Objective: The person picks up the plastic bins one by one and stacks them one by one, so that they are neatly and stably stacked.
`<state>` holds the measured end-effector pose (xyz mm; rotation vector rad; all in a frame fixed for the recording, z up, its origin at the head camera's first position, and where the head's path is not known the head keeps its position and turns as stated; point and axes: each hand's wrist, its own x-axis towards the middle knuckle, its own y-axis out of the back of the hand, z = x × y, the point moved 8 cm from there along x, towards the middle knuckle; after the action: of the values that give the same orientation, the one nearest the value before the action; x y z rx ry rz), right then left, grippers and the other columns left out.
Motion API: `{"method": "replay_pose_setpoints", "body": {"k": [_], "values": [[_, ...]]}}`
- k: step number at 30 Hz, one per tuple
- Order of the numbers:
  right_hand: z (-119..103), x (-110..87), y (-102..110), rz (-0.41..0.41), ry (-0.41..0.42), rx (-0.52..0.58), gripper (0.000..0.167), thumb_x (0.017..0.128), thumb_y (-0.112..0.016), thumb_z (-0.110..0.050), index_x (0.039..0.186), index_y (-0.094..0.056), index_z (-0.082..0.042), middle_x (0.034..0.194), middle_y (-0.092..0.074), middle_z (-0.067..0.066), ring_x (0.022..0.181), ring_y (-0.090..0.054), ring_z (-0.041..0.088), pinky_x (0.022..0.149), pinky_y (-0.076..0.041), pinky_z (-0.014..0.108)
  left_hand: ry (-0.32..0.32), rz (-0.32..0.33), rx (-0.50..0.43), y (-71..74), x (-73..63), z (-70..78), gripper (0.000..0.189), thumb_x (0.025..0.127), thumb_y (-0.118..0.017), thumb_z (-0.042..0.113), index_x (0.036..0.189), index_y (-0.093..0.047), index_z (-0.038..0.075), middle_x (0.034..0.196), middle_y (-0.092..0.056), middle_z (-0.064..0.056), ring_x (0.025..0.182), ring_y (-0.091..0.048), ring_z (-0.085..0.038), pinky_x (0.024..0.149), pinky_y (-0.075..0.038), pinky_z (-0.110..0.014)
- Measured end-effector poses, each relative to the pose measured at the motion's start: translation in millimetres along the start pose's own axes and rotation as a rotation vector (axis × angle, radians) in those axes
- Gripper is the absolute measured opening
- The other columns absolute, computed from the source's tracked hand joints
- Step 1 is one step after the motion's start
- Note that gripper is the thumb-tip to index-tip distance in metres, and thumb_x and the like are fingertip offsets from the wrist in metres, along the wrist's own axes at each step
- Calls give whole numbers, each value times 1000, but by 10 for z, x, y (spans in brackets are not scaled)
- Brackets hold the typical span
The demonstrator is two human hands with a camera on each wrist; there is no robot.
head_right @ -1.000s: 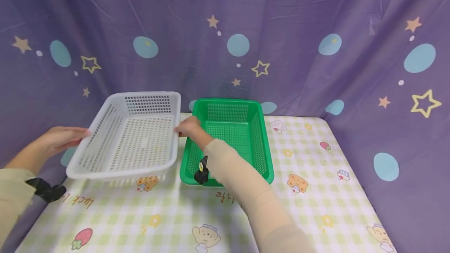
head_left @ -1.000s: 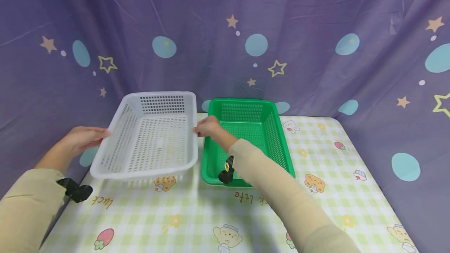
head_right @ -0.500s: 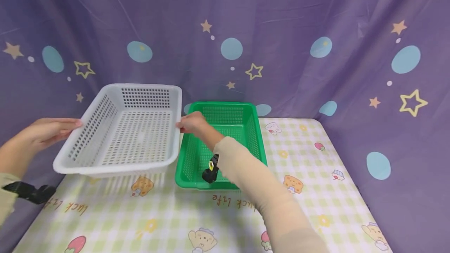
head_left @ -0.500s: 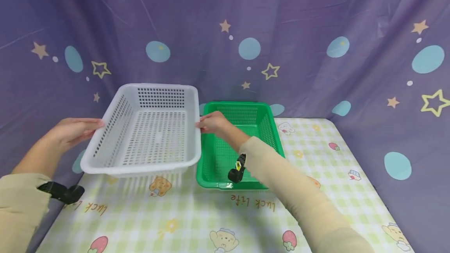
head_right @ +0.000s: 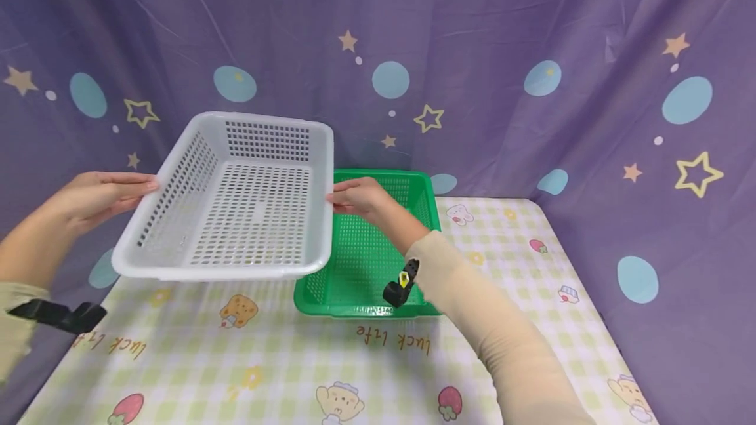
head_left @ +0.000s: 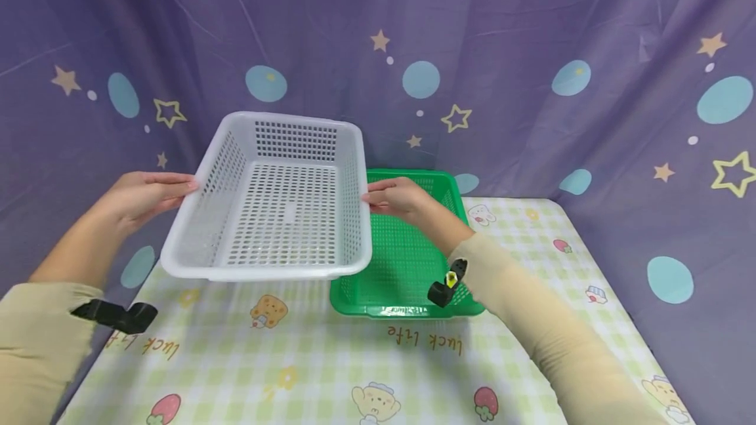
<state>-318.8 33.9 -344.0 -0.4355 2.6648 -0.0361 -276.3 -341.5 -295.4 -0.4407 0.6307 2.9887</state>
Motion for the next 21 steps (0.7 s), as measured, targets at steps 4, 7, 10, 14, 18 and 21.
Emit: {"method": "replay_pose_setpoints", "body": {"k": [4, 7, 10, 14, 18, 21], "values": [[0, -107, 182, -1, 19, -30, 42, 93, -59, 1, 134, -53, 1, 134, -57, 18, 86, -66, 11, 90, -57, 27, -32, -2, 2, -169, 21, 97, 9, 87, -70, 35, 85, -62, 37, 81, -61, 33, 79, -60, 15, 72, -52, -5], [5, -146, 271, -2, 27, -38, 42, 93, -58, 0, 135, -51, 1, 136, -55, 18, 89, -66, 11, 87, -58, 26, -49, 2, 7, -254, 33, 140, 10, 87, -70, 34, 90, -60, 34, 81, -60, 33, 79, -60, 15, 73, -53, -6], [10, -143, 280, -6, 34, -36, 43, 94, -57, 1, 136, -50, 2, 136, -54, 18, 90, -66, 11, 86, -58, 26, -66, 3, -17, -259, 32, 162, 10, 88, -70, 31, 85, -61, 36, 81, -61, 31, 79, -61, 14, 74, -54, -7], [22, -142, 278, -15, 40, -33, 45, 93, -58, 1, 137, -48, 2, 134, -55, 17, 90, -66, 10, 92, -57, 29, -72, -11, -42, -261, 22, 173, 13, 88, -70, 27, 82, -63, 36, 81, -62, 29, 80, -62, 13, 76, -55, -8], [25, -154, 268, -40, 47, -51, 46, 94, -58, 0, 138, -47, 2, 134, -54, 15, 92, -66, 9, 98, -55, 31, -69, -13, -35, -251, 10, 173, 13, 90, -69, 26, 102, -65, 23, 82, -62, 29, 80, -63, 12, 78, -55, -9], [8, -160, 268, -51, 52, -64, 47, 94, -57, -1, 140, -46, 1, 136, -53, 14, 93, -66, 8, 93, -57, 27, -73, -8, -16, -246, 12, 192, 45, 91, -66, 25, 130, -54, 5, 82, -61, 29, 80, -62, 13, 80, -55, -9]]}}
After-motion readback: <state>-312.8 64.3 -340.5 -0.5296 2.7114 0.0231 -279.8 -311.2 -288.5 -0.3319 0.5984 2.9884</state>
